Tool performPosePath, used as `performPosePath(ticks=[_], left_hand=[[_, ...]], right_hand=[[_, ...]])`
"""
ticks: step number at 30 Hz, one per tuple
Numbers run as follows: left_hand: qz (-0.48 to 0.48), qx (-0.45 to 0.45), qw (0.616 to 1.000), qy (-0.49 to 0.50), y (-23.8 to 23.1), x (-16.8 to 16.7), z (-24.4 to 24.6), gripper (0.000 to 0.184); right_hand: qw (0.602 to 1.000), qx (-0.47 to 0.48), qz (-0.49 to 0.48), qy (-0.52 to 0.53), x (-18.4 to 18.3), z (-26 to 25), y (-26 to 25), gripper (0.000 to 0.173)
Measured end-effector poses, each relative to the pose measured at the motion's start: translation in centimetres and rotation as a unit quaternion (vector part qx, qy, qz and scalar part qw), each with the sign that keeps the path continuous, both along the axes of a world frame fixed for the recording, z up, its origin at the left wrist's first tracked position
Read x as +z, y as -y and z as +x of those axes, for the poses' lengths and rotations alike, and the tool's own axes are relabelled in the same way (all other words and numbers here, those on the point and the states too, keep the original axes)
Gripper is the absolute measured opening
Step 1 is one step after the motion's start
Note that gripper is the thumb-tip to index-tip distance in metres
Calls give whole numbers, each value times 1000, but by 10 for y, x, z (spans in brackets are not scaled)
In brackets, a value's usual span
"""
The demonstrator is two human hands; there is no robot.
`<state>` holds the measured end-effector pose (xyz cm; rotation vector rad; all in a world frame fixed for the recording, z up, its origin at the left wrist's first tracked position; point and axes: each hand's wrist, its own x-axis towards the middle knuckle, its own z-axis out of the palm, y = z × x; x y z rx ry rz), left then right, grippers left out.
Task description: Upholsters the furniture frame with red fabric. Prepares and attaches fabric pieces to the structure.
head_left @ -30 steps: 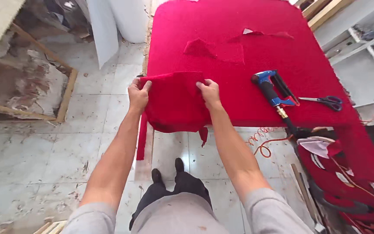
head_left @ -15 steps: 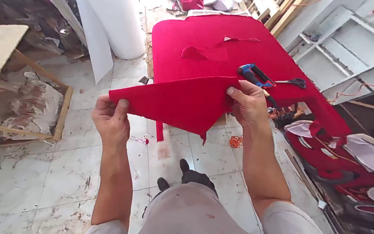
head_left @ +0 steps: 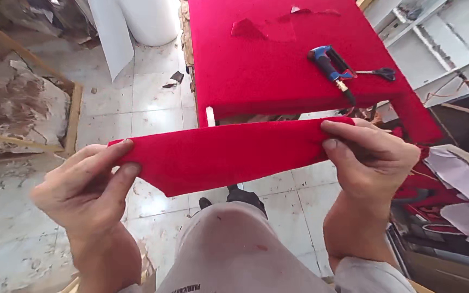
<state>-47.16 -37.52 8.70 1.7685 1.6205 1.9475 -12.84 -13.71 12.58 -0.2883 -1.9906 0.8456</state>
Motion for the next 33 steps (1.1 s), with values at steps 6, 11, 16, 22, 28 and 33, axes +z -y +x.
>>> performPosePath(ticks=[6,11,16,22,28,33], left_hand=[[-121,36,992,-29,12,-29,15,35],[-171,39,983,-47,23,-38,26,22],[-214,19,976,-46,39,-40,32,10],[-264,-56,962,51,50,-25,20,11],[-293,-64,930,212,-47,-89,-42,12],[-382,57,820,424,-152,-180,-68,15]], right_hand=[[993,-65,-30,95,-41,21,17,41],[982,-100,-21,162,-56,39,26,20],[972,-80,-44,217,-62,52,32,13],[961,31,-179,207,-37,50,26,10],[909,-66,-379,158,-113,-46,-54,9],[851,-160,-480,140,-212,-129,-134,8]])
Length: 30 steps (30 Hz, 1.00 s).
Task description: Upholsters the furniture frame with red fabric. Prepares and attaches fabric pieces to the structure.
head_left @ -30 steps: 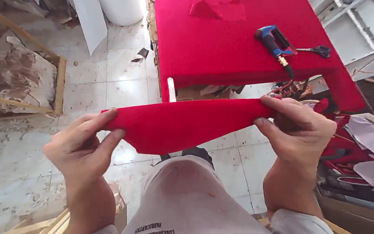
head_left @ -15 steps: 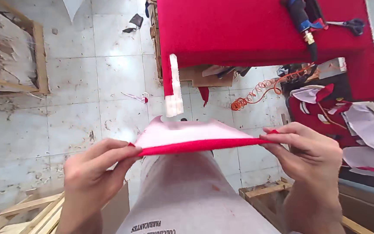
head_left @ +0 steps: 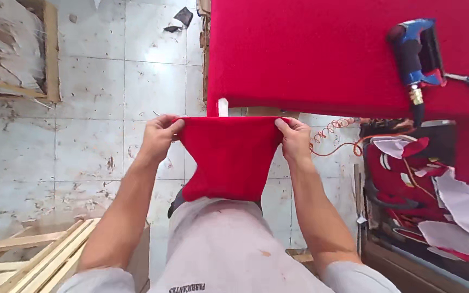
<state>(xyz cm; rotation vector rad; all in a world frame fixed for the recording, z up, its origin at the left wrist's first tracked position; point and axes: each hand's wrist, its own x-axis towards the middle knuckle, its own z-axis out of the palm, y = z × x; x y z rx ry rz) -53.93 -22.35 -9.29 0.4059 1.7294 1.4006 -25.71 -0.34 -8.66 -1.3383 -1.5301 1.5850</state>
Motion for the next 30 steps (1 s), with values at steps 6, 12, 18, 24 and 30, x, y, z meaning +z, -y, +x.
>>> performPosePath(ticks=[6,12,18,24,30], left_hand=[[11,26,993,113,-51,-42,-16,13],[63,13,976,207,-71,-69,-21,11],[101,25,954,282,-85,-85,-13,13],[121,40,919,374,-93,-100,-1,11],[131,26,867,479,-95,-112,3,15]], right_hand=[[997,-54,7,62,-19,-27,-33,12],[985,-123,78,89,-21,-39,-30,10],[968,-147,171,109,-4,-54,-23,6],[960,-150,179,154,-6,-59,-23,7],[954,-146,183,186,-12,-59,-20,8]])
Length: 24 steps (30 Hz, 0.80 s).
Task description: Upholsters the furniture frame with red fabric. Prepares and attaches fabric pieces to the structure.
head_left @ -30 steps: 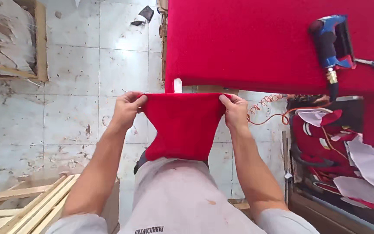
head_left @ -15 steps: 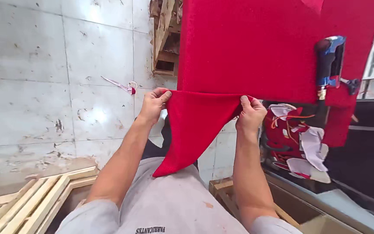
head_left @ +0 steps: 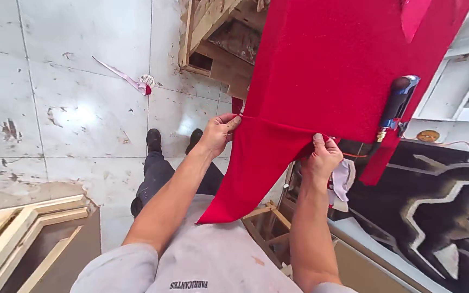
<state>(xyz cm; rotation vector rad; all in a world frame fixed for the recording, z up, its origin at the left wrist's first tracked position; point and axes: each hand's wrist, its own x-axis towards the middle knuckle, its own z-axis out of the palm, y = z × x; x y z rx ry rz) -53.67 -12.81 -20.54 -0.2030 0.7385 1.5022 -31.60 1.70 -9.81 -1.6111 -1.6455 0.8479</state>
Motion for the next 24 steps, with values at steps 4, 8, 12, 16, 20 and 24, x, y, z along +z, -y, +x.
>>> performPosePath(ticks=[4,8,12,16,20,24], left_hand=[[49,-44,994,91,-2,-11,-4,19],[68,-64,987,130,-2,-13,-6,22],[45,-99,991,82,-4,-12,-12,20],[-30,-141,986,-87,-3,-12,-24,30],[-36,-153,966,-207,-5,9,-38,14],[-52,-205,932,-296,-15,31,-50,24]], right_hand=[[1000,-1,-8,4,-4,0,-1,8],[1000,-9,-6,0,-2,-2,-1,9],[1000,-5,3,-29,-4,0,-1,7],[999,-7,1,-40,-4,-1,0,8],[998,-14,-10,-62,-5,-1,1,10],[996,-15,-16,-82,-6,3,0,10]])
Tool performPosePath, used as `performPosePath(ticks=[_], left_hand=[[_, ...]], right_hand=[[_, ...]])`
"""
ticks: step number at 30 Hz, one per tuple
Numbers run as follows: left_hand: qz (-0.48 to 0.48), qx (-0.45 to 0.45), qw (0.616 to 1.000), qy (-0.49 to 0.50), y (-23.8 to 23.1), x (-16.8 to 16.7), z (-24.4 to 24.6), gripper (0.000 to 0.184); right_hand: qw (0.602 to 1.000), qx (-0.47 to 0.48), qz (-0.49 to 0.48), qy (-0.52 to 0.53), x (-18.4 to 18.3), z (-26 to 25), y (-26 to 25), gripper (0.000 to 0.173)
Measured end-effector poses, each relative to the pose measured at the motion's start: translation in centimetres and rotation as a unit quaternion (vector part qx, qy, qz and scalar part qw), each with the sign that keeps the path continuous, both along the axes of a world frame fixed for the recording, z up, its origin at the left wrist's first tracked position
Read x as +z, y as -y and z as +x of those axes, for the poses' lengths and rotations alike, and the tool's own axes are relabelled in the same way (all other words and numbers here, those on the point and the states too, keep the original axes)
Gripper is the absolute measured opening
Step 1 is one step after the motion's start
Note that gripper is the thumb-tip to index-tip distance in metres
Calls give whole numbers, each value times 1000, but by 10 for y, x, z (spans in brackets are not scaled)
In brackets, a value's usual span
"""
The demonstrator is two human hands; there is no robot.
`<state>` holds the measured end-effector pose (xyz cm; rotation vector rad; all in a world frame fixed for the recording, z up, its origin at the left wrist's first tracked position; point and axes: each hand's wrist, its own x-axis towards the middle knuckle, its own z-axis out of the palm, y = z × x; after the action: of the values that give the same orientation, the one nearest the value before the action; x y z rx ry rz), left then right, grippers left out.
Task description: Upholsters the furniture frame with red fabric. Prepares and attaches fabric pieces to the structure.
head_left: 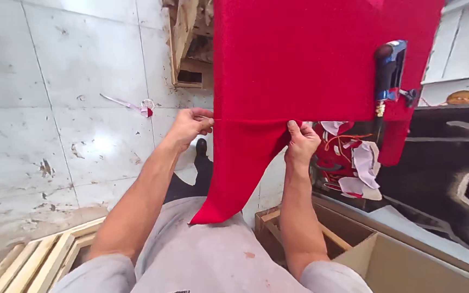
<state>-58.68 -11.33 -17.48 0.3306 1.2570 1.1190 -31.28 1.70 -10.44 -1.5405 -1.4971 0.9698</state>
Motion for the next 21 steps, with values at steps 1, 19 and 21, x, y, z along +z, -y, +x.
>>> performPosePath(ticks=[1,19,21], left_hand=[[-10,-10,1000,-24,-2,1,-2,29],[-61,-63,981,-170,-19,58,14,86],[-74,-55,978,-190,-18,55,15,86]], right_hand=[[1000,-6,-4,-3,0,0,0,10],[993,37,-8,114,21,25,-27,23],[971,19,59,230,51,72,-88,32]])
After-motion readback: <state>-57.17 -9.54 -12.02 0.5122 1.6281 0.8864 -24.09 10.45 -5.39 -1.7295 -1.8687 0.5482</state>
